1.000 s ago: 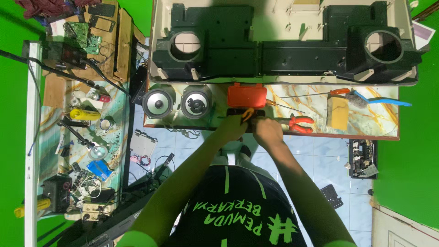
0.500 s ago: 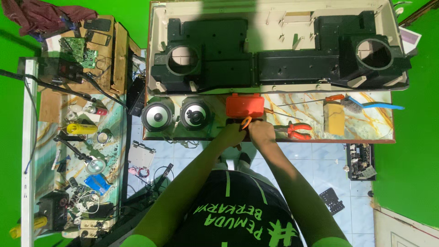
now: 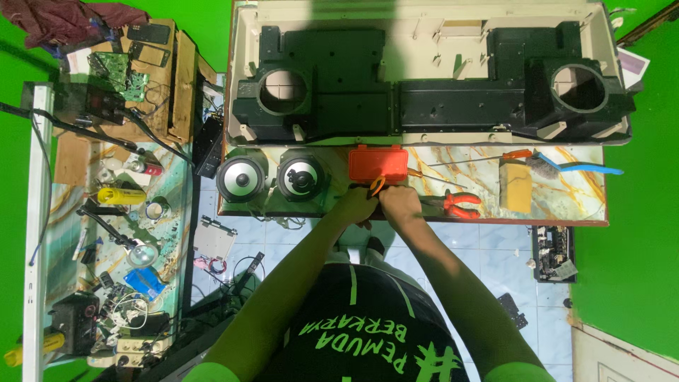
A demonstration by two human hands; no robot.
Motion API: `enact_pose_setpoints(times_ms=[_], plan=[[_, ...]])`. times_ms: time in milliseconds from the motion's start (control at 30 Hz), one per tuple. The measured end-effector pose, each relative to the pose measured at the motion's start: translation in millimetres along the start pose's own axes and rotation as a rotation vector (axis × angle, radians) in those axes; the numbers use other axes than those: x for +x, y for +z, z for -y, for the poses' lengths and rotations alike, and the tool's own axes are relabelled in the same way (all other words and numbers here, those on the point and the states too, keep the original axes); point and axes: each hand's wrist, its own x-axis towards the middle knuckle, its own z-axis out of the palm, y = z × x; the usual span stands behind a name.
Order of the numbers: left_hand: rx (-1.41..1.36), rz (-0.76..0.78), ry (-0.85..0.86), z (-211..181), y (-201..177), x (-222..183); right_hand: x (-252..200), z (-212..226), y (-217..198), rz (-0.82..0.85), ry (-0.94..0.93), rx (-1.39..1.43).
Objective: The person solders and adjusts internal components within a large speaker cabinet using a screwdriver and a soldering iron, then organizes small parts in an orange tray.
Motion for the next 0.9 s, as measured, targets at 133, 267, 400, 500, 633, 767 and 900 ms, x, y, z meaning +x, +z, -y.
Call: enact_pose_setpoints(times_ms=[133, 267, 400, 500, 633, 767, 900], plan=[[0.096, -0.028, 0.009, -6, 1, -4, 0, -4, 5, -0.042, -0.024, 0.024], [0.169, -0.045, 0.024, -9, 3, -5, -2, -11, 11, -0.113, -0.060, 0.054], [0.186, -0.046, 0.059, -5, 1, -4, -5, -15, 10, -0.092, -0.071, 0.073], [0.180, -0.086, 0.044, -1, 4, -3, -13, -15, 3, -0.081, -0.041, 0.129], [0.161, -0.126, 0.101, -1, 3, 0, -22, -10, -21, -0.112, -0.016, 0.255], [0.129, -0.145, 0.176, 10, 14, -3, -40, -2, -30, -0.227, 0.037, 0.493], [0.262, -0.249, 0.563, 15, 10, -2, -42, 2, -31, -0.347, 0.058, 0.538]])
